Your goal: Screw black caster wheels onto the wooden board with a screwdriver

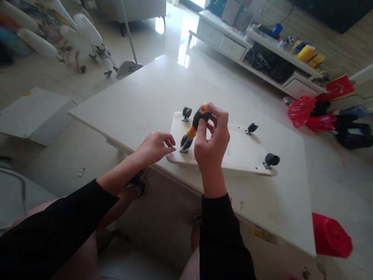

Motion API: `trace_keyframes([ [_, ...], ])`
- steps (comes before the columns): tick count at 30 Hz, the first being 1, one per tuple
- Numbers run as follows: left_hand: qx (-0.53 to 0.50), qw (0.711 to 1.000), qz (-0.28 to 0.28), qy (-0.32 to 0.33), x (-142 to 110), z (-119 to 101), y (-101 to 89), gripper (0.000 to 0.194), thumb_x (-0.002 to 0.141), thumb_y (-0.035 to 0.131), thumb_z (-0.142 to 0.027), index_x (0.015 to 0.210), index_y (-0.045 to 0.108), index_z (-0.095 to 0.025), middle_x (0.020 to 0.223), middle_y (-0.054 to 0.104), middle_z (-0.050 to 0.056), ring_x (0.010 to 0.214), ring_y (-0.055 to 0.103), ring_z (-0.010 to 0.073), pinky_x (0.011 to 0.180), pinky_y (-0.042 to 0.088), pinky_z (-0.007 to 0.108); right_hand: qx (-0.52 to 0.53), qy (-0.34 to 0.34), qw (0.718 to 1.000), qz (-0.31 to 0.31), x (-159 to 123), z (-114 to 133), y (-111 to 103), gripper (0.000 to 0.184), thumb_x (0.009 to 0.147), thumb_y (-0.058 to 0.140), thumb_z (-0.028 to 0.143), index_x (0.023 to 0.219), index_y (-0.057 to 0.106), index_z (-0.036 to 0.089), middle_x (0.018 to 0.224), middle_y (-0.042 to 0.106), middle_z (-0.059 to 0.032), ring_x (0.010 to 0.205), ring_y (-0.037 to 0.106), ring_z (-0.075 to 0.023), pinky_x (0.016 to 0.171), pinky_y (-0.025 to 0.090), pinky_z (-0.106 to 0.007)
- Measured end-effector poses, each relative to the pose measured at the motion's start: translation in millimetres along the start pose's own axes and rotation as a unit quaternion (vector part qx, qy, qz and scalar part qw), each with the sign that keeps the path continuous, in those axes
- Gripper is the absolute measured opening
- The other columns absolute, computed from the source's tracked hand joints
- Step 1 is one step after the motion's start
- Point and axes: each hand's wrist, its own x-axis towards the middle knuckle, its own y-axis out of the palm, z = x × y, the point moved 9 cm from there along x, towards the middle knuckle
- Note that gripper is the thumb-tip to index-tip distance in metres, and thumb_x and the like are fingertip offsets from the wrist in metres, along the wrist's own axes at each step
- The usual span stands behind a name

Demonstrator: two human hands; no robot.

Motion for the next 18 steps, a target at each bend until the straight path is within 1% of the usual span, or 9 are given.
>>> trace_keyframes([
  [2,0.001,1.0,0.0,-0.004,-0.8,-0.2,-0.6,0.008,0.084,0.076,-0.021,0.092,0.079,-0.022,0.094,0.081,0.006,0.085,0.072,0.0203,0.081,0.054,0.034,0.0,0.008,1.0,-0.001,1.2,-2.1,0.7,0.032,0.094,0.064,0.028,0.124,0.055,0.033,0.125,0.063,-0.0031,0.113,0.07,-0.018,0.091,0.066,-0.04],
  [4,0.003,1.0,0.001,-0.008,-1.5,-0.3,-0.9,0.008,0.085,0.075,-0.021,0.092,0.079,-0.022,0.094,0.081,0.007,0.085,0.071,0.0207,0.081,0.054,0.035,-0.008,0.015,1.0,-0.019,1.8,-3.6,-1.3,0.035,0.089,0.073,0.03,0.119,0.056,0.033,0.119,0.06,-0.002,0.107,0.068,-0.0169,0.085,0.066,-0.037],
  [6,0.005,1.0,0.001,-0.01,-1.8,-0.4,-1.2,0.008,0.085,0.075,-0.02,0.092,0.079,-0.022,0.094,0.081,0.007,0.085,0.072,0.0209,0.081,0.054,0.035,-0.018,0.013,0.999,-0.036,1.4,-3.3,-3.1,0.039,0.085,0.078,0.034,0.118,0.057,0.033,0.117,0.058,-0.0014,0.106,0.065,-0.0171,0.084,0.065,-0.036],
  [9,0.004,1.0,0.001,-0.007,-1.6,-1.0,-1.2,0.008,0.085,0.076,-0.021,0.092,0.079,-0.022,0.095,0.081,0.007,0.086,0.072,0.0207,0.08,0.053,0.034,-0.001,0.004,1.0,-0.014,0.5,-1.3,1.8,0.034,0.093,0.068,0.036,0.125,0.055,0.034,0.124,0.06,-0.0027,0.115,0.065,-0.0191,0.089,0.065,-0.04],
  [11,0.001,1.0,0.003,-0.002,-1.4,-1.6,-0.5,0.008,0.085,0.076,-0.021,0.092,0.079,-0.022,0.096,0.081,0.007,0.086,0.072,0.0207,0.08,0.053,0.034,0.02,-0.001,1.0,0.017,0.4,-0.2,7.1,0.031,0.099,0.058,0.033,0.129,0.053,0.035,0.129,0.062,-0.0036,0.12,0.066,-0.0199,0.093,0.064,-0.042],
  [12,0.002,1.0,0.003,-0.001,-1.4,-1.7,-0.4,0.008,0.085,0.076,-0.021,0.093,0.079,-0.022,0.096,0.081,0.007,0.087,0.072,0.0208,0.081,0.053,0.034,0.025,-0.001,0.999,0.024,0.5,-0.2,8.3,0.031,0.099,0.058,0.032,0.129,0.054,0.035,0.128,0.064,-0.0037,0.12,0.067,-0.0199,0.094,0.065,-0.043],
  [14,0.008,1.0,0.002,-0.004,-1.6,-1.3,-0.4,0.008,0.085,0.076,-0.021,0.093,0.079,-0.022,0.096,0.081,0.007,0.087,0.072,0.0211,0.082,0.054,0.035,0.012,0.007,1.0,0.009,1.3,-2.3,5.5,0.031,0.095,0.065,0.032,0.124,0.055,0.033,0.122,0.064,-0.0028,0.114,0.069,-0.0189,0.093,0.065,-0.041],
  [16,0.013,1.0,0.002,-0.007,-2.0,-1.1,-0.4,0.008,0.085,0.076,-0.021,0.092,0.079,-0.022,0.096,0.081,0.007,0.088,0.073,0.0212,0.082,0.054,0.034,-0.011,0.02,0.999,-0.03,1.4,-5.8,-1.2,0.037,0.088,0.075,0.035,0.119,0.056,0.032,0.117,0.062,-0.0013,0.107,0.069,-0.0174,0.089,0.065,-0.039],
  [18,0.012,1.0,0.001,-0.006,-2.1,-1.2,-0.6,0.008,0.085,0.075,-0.021,0.092,0.079,-0.022,0.096,0.081,0.007,0.088,0.072,0.0211,0.082,0.054,0.034,-0.015,0.027,0.998,-0.045,0.8,-8.0,-3.7,0.043,0.084,0.08,0.038,0.118,0.055,0.032,0.117,0.061,-0.0011,0.107,0.069,-0.0176,0.088,0.065,-0.039],
])
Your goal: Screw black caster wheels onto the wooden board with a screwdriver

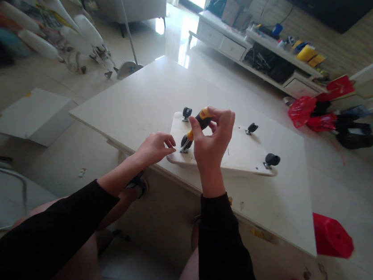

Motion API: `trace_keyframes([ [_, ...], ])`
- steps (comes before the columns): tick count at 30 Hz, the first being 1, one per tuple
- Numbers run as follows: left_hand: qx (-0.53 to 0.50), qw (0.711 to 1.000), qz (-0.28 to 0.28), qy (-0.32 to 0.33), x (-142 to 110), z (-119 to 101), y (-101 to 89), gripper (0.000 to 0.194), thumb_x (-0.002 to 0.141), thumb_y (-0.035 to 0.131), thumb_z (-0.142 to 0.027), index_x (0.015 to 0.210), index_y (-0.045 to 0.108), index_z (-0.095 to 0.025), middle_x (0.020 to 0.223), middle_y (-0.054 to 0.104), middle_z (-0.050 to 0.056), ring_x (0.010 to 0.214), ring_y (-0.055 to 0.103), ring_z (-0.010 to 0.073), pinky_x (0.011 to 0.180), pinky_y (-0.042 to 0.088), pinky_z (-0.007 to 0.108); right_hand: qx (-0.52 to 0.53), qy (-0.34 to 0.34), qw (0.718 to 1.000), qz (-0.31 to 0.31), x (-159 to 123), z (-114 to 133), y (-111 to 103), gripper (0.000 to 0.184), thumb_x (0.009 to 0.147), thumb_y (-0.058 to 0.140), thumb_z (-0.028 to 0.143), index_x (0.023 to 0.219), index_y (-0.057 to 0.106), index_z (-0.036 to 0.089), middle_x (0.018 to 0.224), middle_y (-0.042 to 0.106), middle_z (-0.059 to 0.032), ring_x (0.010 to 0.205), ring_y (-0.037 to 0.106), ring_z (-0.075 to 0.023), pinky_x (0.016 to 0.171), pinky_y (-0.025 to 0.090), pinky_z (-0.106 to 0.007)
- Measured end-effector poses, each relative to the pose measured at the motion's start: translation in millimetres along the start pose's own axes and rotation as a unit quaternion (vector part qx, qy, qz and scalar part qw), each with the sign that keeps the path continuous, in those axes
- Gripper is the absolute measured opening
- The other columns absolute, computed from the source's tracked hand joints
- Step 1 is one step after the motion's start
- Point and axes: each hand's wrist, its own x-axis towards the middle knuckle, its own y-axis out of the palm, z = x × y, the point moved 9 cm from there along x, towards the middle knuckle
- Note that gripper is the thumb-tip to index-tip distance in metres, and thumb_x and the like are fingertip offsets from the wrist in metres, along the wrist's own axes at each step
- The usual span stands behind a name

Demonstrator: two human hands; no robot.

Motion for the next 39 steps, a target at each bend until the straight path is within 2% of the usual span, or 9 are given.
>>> trace_keyframes([
  [5,-0.012,1.0,-0.001,0.006,0.6,-0.2,0.0,0.009,0.084,0.075,-0.019,0.092,0.079,-0.022,0.095,0.081,0.006,0.086,0.072,0.0208,0.08,0.053,0.034,0.053,-0.018,0.997,0.061,-2.2,5.3,10.9,0.028,0.099,0.057,0.033,0.126,0.051,0.033,0.132,0.064,-0.0045,0.122,0.07,-0.0203,0.095,0.065,-0.045],
  [7,-0.015,1.0,0.001,0.004,0.6,0.1,0.4,0.01,0.084,0.075,-0.019,0.093,0.079,-0.022,0.094,0.081,0.006,0.086,0.072,0.021,0.08,0.053,0.035,0.04,-0.019,0.997,0.055,-1.6,6.8,9.3,0.029,0.097,0.061,0.031,0.125,0.052,0.032,0.128,0.066,-0.0039,0.116,0.071,-0.0192,0.093,0.066,-0.043],
  [12,-0.018,1.0,0.005,0.005,0.5,-0.3,0.2,0.011,0.082,0.079,-0.019,0.092,0.078,-0.022,0.093,0.081,0.005,0.086,0.072,0.0203,0.079,0.052,0.034,-0.033,-0.014,0.999,-0.038,-0.3,8.2,-10.2,0.038,0.081,0.082,0.035,0.109,0.057,0.029,0.111,0.063,-0.0006,0.103,0.068,-0.0178,0.086,0.065,-0.039],
  [18,-0.021,1.0,0.008,0.013,2.3,2.0,1.0,0.012,0.08,0.081,-0.021,0.092,0.078,-0.022,0.092,0.082,0.004,0.083,0.072,0.0191,0.076,0.051,0.033,0.07,0.006,0.996,0.047,-0.6,2.6,4.1,0.025,0.098,0.058,0.031,0.122,0.053,0.031,0.127,0.067,-0.0038,0.119,0.071,-0.0194,0.093,0.065,-0.042],
  [24,-0.023,1.0,0.008,0.013,3.1,3.9,2.2,0.014,0.079,0.081,-0.02,0.092,0.077,-0.022,0.088,0.081,0.002,0.084,0.072,0.0188,0.076,0.05,0.032,0.009,0.033,0.998,-0.044,-0.9,-3.2,-12.0,0.039,0.08,0.084,0.034,0.109,0.057,0.028,0.108,0.064,0.0008,0.105,0.07,-0.0172,0.084,0.064,-0.035],
  [28,-0.023,0.999,0.002,0.024,4.0,2.2,2.0,0.016,0.078,0.083,-0.02,0.092,0.077,-0.022,0.087,0.081,0.003,0.078,0.071,0.019,0.073,0.05,0.032,0.083,0.034,0.996,0.029,-3.3,-3.1,0.5,0.027,0.096,0.063,0.032,0.122,0.056,0.031,0.126,0.068,-0.0029,0.117,0.071,-0.0188,0.092,0.064,-0.041],
  [30,-0.023,0.999,-0.003,0.027,4.3,2.2,1.4,0.016,0.077,0.084,-0.021,0.092,0.077,-0.022,0.087,0.081,0.003,0.078,0.071,0.0197,0.073,0.05,0.033,0.107,0.035,0.992,0.051,-4.1,-3.3,4.9,0.027,0.097,0.061,0.029,0.124,0.056,0.032,0.127,0.069,-0.0028,0.118,0.072,-0.0186,0.096,0.064,-0.042],
  [35,-0.033,0.999,-0.007,0.026,3.4,3.0,0.9,0.018,0.077,0.083,-0.018,0.093,0.077,-0.022,0.087,0.081,0.002,0.078,0.071,0.0196,0.072,0.049,0.033,0.05,0.053,0.997,-0.026,-2.9,-8.4,-8.6,0.037,0.081,0.083,0.033,0.108,0.058,0.03,0.11,0.063,0.0003,0.107,0.071,-0.0177,0.085,0.065,-0.036],
  [39,-0.034,0.999,-0.01,0.019,3.1,4.1,0.1,0.018,0.077,0.083,-0.017,0.092,0.076,-0.022,0.085,0.081,0.002,0.078,0.071,0.0194,0.072,0.049,0.032,0.082,0.053,0.995,0.017,-4.5,-6.7,-1.8,0.03,0.092,0.07,0.032,0.119,0.057,0.031,0.128,0.067,-0.0027,0.115,0.071,-0.0182,0.09,0.064,-0.039],
])
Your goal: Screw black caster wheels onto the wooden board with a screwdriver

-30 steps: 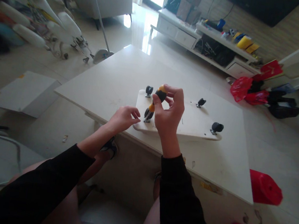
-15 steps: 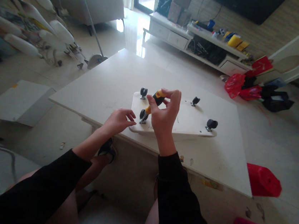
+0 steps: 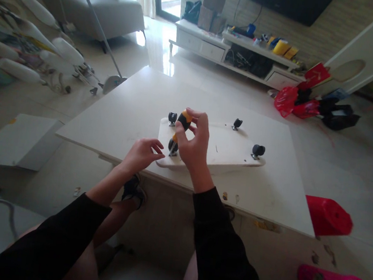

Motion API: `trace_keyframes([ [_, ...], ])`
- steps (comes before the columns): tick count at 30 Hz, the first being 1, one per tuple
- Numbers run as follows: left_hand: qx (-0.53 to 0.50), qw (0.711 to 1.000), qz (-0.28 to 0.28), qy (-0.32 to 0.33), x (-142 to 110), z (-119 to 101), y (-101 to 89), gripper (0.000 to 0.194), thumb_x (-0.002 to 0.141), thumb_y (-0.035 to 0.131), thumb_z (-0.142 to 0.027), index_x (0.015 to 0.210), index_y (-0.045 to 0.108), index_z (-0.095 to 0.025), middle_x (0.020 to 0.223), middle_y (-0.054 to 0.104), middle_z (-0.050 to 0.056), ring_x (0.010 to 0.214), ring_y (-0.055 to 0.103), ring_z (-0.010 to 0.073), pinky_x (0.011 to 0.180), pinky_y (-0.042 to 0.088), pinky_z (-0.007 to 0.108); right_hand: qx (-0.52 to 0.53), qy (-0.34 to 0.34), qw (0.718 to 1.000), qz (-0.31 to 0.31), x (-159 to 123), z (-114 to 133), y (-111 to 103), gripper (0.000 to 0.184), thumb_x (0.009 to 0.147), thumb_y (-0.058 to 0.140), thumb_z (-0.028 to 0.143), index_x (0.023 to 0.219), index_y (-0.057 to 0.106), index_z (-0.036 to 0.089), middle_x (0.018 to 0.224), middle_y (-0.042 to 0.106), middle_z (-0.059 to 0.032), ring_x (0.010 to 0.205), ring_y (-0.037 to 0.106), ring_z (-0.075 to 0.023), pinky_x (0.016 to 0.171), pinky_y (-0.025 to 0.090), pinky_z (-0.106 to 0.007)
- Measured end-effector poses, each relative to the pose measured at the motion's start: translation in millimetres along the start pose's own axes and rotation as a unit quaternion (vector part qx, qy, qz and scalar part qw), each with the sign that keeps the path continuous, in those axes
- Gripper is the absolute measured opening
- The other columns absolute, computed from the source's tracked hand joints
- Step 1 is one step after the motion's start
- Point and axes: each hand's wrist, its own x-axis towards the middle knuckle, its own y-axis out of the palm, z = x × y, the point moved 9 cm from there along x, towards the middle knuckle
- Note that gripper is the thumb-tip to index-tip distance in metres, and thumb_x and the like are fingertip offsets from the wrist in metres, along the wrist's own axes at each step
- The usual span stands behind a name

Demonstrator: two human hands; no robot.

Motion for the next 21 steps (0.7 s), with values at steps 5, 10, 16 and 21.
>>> trace_keyframes([
  [5,0.004,1.0,0.005,0.009,1.6,-1.1,1.0,0.019,0.076,0.084,-0.016,0.093,0.077,-0.021,0.086,0.08,0.002,0.077,0.07,0.0195,0.072,0.049,0.032,0.007,-0.011,1.0,0.008,0.3,1.7,2.4,0.027,0.093,0.068,0.029,0.117,0.056,0.03,0.119,0.071,-0.0017,0.116,0.072,-0.0182,0.093,0.065,-0.039],
  [10,0.007,1.0,0.005,0.011,1.7,0.3,1.9,0.021,0.075,0.084,-0.016,0.093,0.076,-0.022,0.086,0.081,0.002,0.076,0.07,0.0191,0.071,0.049,0.032,-0.052,0.017,0.997,-0.062,0.0,1.4,-10.0,0.04,0.08,0.085,0.035,0.106,0.054,0.029,0.106,0.064,0.0019,0.099,0.07,-0.0151,0.08,0.065,-0.033],
  [16,0.004,1.0,0.003,0.018,1.6,0.4,1.9,0.019,0.075,0.084,-0.018,0.092,0.076,-0.022,0.086,0.081,0.002,0.077,0.071,0.0197,0.071,0.048,0.032,0.031,-0.009,0.999,0.035,-1.9,5.9,6.4,0.031,0.094,0.06,0.019,0.122,0.056,0.032,0.13,0.07,-0.0012,0.115,0.073,-0.0156,0.09,0.065,-0.035],
  [21,0.005,1.0,-0.001,0.027,2.2,0.4,1.8,0.02,0.074,0.084,-0.018,0.091,0.076,-0.022,0.085,0.081,0.002,0.077,0.071,0.0201,0.071,0.048,0.032,-0.023,-0.013,0.999,-0.037,-0.5,6.1,-4.0,0.034,0.082,0.081,0.026,0.108,0.059,0.029,0.11,0.066,0.0005,0.106,0.071,-0.0165,0.085,0.066,-0.035],
])
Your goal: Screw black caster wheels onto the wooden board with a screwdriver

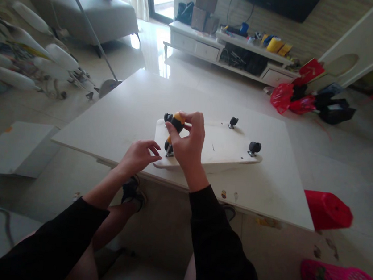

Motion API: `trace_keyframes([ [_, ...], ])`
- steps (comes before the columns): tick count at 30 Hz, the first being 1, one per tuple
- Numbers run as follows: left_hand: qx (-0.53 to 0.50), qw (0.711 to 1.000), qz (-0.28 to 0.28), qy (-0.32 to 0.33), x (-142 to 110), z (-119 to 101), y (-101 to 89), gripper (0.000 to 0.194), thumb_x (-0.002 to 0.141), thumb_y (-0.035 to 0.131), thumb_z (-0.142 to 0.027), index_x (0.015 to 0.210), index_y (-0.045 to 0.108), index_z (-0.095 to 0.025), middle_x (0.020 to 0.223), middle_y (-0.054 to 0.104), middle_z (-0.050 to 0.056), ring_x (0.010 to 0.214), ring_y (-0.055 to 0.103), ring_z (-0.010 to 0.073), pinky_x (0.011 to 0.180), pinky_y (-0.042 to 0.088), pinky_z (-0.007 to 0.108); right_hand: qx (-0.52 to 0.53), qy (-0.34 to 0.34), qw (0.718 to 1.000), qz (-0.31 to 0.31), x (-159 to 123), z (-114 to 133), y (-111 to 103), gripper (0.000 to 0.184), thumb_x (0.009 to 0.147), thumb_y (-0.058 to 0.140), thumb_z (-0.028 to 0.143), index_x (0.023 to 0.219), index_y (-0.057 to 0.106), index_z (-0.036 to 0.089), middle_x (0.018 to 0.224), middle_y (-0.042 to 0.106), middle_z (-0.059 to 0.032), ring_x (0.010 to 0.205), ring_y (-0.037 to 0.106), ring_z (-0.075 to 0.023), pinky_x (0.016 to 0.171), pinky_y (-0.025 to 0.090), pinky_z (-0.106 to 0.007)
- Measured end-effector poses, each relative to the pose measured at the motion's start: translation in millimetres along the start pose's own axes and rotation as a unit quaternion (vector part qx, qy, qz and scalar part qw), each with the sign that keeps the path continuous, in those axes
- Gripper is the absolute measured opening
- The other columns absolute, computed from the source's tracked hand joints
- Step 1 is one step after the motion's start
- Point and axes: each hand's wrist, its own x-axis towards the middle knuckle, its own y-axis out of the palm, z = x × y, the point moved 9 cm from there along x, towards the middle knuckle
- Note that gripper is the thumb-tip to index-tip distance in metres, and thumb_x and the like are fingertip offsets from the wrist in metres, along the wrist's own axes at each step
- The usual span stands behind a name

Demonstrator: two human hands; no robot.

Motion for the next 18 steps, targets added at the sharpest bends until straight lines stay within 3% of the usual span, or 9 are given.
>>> trace_keyframes([
  [2,-0.002,1.0,-0.001,0.002,0.0,-0.1,-0.1,0.02,0.073,0.084,-0.017,0.091,0.076,-0.023,0.084,0.081,0.001,0.077,0.071,0.0199,0.071,0.048,0.032,-0.006,0.009,1.0,-0.006,-0.7,-1.6,-1.0,0.037,0.081,0.083,0.029,0.109,0.058,0.029,0.112,0.065,-0.0001,0.106,0.07,-0.0166,0.083,0.067,-0.034],
  [6,-0.006,1.0,-0.004,0.003,0.0,-1.3,-0.9,0.021,0.073,0.084,-0.017,0.09,0.075,-0.023,0.082,0.08,0.001,0.077,0.071,0.0197,0.072,0.049,0.032,0.053,0.011,0.997,0.058,-3.0,-3.4,9.3,0.033,0.092,0.066,0.023,0.122,0.055,0.031,0.13,0.069,-0.0031,0.115,0.072,-0.0167,0.091,0.067,-0.038],
  [9,-0.007,1.0,-0.007,0.007,-0.1,-3.2,-2.0,0.021,0.072,0.085,-0.018,0.09,0.075,-0.023,0.083,0.08,0.001,0.077,0.071,0.0199,0.072,0.049,0.032,0.052,0.006,0.997,0.064,-1.6,-2.5,10.4,0.033,0.089,0.071,0.021,0.118,0.056,0.029,0.121,0.073,-0.0014,0.114,0.073,-0.0169,0.094,0.066,-0.038],
  [13,-0.004,1.0,-0.01,0.009,-0.6,-3.3,-2.5,0.022,0.073,0.084,-0.02,0.092,0.075,-0.023,0.083,0.08,0.001,0.078,0.072,0.0205,0.073,0.05,0.033,0.006,0.026,1.0,0.005,2.5,-3.9,1.2,0.039,0.08,0.083,0.023,0.108,0.055,0.028,0.108,0.069,0.0026,0.099,0.072,-0.0138,0.08,0.066,-0.031],
  [18,-0.001,1.0,-0.008,0.012,-0.6,-1.9,-1.5,0.021,0.074,0.084,-0.022,0.092,0.075,-0.024,0.085,0.081,0.002,0.081,0.074,0.0213,0.073,0.051,0.033,-0.018,0.062,0.998,-0.01,0.1,-9.7,-3.1,0.039,0.081,0.081,0.031,0.111,0.055,0.029,0.118,0.067,0.0001,0.093,0.071,-0.0125,0.064,0.063,-0.025],
])
